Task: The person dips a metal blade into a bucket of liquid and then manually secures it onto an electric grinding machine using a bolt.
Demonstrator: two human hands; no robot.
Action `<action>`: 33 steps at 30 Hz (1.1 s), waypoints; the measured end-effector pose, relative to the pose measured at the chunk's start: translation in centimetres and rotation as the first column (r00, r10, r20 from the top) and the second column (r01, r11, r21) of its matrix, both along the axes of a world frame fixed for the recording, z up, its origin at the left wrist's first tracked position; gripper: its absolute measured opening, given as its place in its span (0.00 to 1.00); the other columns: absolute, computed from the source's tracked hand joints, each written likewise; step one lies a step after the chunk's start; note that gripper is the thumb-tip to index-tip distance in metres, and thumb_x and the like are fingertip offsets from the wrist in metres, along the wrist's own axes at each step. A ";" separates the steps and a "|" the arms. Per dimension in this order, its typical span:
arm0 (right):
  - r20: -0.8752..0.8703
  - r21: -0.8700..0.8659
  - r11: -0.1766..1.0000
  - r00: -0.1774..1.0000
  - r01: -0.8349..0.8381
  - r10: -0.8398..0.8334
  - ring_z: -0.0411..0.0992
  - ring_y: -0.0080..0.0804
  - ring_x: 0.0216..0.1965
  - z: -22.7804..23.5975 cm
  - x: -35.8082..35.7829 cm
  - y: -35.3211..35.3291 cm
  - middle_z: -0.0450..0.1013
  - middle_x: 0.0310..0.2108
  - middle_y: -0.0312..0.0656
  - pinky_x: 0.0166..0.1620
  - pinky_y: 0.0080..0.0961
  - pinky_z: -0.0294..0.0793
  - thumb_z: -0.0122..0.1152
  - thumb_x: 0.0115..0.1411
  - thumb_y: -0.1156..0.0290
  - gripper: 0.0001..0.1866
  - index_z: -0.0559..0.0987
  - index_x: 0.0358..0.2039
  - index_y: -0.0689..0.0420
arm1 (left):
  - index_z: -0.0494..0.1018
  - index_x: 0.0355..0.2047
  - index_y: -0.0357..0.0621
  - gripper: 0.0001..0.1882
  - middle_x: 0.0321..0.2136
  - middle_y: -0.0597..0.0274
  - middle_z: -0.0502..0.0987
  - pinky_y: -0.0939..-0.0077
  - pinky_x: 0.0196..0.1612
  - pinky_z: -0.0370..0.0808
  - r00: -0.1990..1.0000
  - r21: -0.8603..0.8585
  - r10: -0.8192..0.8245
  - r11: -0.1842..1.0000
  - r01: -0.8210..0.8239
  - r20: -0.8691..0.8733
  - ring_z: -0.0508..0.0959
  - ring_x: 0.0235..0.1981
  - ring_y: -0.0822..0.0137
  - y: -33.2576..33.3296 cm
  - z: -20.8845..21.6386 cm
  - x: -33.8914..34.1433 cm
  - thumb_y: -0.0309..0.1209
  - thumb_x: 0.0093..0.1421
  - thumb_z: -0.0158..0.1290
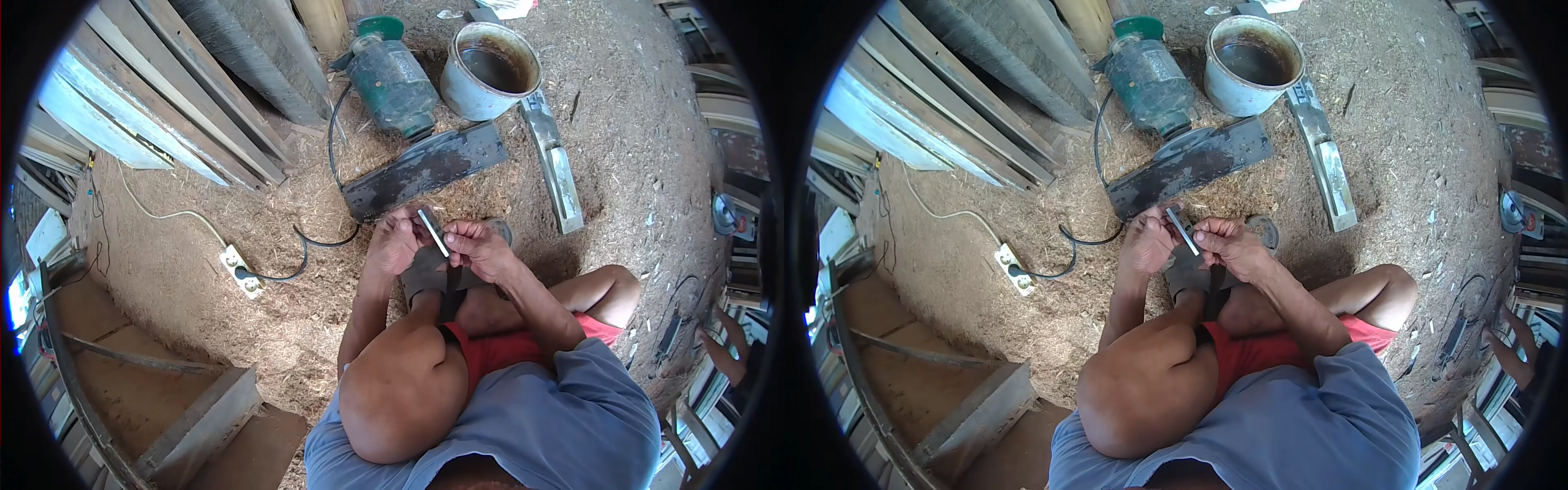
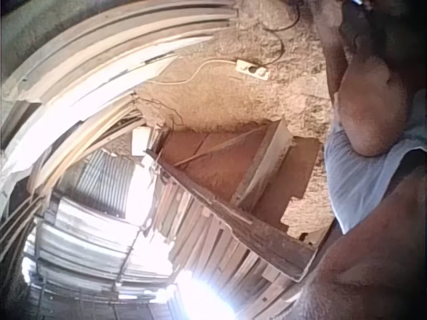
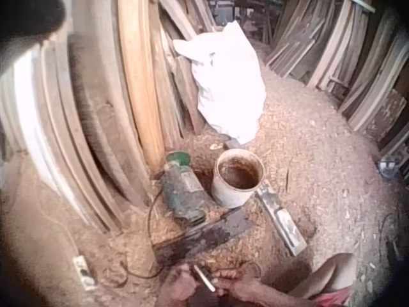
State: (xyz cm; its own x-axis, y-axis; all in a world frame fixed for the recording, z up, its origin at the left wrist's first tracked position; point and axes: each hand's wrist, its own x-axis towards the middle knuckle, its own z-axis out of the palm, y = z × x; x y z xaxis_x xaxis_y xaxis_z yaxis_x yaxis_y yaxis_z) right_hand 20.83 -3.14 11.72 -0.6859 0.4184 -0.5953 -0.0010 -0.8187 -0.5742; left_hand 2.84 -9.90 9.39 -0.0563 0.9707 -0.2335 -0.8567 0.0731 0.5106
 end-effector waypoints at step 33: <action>-0.183 -0.266 0.963 0.983 -0.041 -0.009 0.67 0.15 0.22 -0.6 -1.1 -1.7 0.73 0.27 0.33 0.27 0.14 0.70 0.62 0.62 0.68 0.07 0.78 0.38 0.58 | 0.77 0.37 0.37 0.19 0.28 0.62 0.80 0.83 0.24 0.75 0.998 0.033 -0.064 0.997 0.063 0.017 0.78 0.21 0.75 -1.3 -3.7 -1.0 0.43 0.57 0.61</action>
State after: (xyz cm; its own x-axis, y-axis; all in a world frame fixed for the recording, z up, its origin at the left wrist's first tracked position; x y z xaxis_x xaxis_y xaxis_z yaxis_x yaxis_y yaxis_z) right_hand 19.72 -4.82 11.15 -0.7980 0.2485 -0.5490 -0.0699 -0.9431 -0.3252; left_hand 1.84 -11.20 5.65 0.0096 0.9792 -0.2027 -0.8602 0.1115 0.4977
